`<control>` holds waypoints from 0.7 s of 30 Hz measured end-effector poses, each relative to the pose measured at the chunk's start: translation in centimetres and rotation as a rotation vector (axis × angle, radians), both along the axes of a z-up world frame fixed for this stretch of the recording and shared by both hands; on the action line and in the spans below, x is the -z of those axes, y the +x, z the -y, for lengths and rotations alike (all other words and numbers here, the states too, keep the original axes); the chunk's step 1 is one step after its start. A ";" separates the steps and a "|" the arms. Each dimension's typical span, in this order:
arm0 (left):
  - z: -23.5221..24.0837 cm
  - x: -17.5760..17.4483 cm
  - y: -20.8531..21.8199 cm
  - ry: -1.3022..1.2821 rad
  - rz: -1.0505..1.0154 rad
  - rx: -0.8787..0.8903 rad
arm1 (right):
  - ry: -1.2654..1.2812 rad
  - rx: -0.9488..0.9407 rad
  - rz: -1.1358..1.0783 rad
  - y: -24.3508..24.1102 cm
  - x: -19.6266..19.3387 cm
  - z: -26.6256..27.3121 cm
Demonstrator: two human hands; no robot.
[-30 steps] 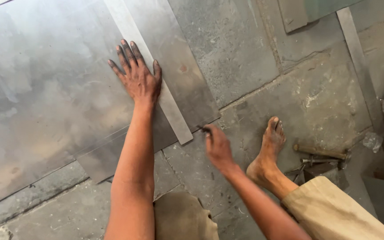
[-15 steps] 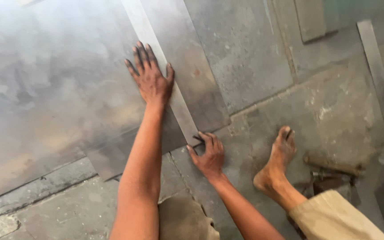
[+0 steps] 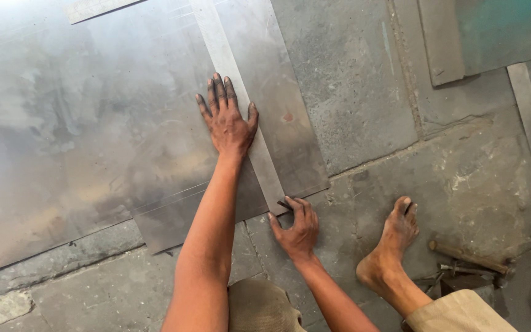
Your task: The person uses a square ruler and a marker to draw lines on a large metal sheet while working on the floor, assisted by another person who holds the ruler in place.
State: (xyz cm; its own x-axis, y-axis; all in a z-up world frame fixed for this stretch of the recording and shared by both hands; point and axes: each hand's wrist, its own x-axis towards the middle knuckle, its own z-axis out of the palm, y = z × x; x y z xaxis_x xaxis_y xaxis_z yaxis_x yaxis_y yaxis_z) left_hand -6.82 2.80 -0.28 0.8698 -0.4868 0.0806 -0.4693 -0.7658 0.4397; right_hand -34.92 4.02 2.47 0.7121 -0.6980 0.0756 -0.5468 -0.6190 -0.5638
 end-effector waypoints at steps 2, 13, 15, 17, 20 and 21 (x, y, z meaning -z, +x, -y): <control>0.0 -0.3 0.1 -0.002 -0.027 -0.004 | 0.012 0.002 -0.014 -0.1 0.1 -0.1; 0.0 0.0 0.1 0.000 0.005 0.001 | -0.018 -0.007 0.007 -0.2 0.7 0.0; -0.1 0.1 0.0 -0.011 -0.007 0.005 | -0.016 -0.010 0.012 -0.1 0.6 0.0; -0.1 0.4 -0.1 -0.011 0.013 0.014 | -0.017 -0.014 0.007 -0.2 0.4 0.0; 0.0 0.6 0.0 -0.013 0.004 0.007 | -0.002 -0.007 0.012 -0.1 0.1 0.0; 0.0 0.7 0.0 -0.013 -0.005 0.002 | -0.004 -0.006 0.013 0.0 0.0 0.0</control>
State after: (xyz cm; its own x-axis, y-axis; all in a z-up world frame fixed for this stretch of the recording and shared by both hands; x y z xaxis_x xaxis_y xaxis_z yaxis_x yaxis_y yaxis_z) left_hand -6.86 2.76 -0.93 0.8694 -0.4873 0.0822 -0.4682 -0.7592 0.4521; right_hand -34.94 4.07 2.49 0.7151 -0.6934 0.0879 -0.5356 -0.6244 -0.5686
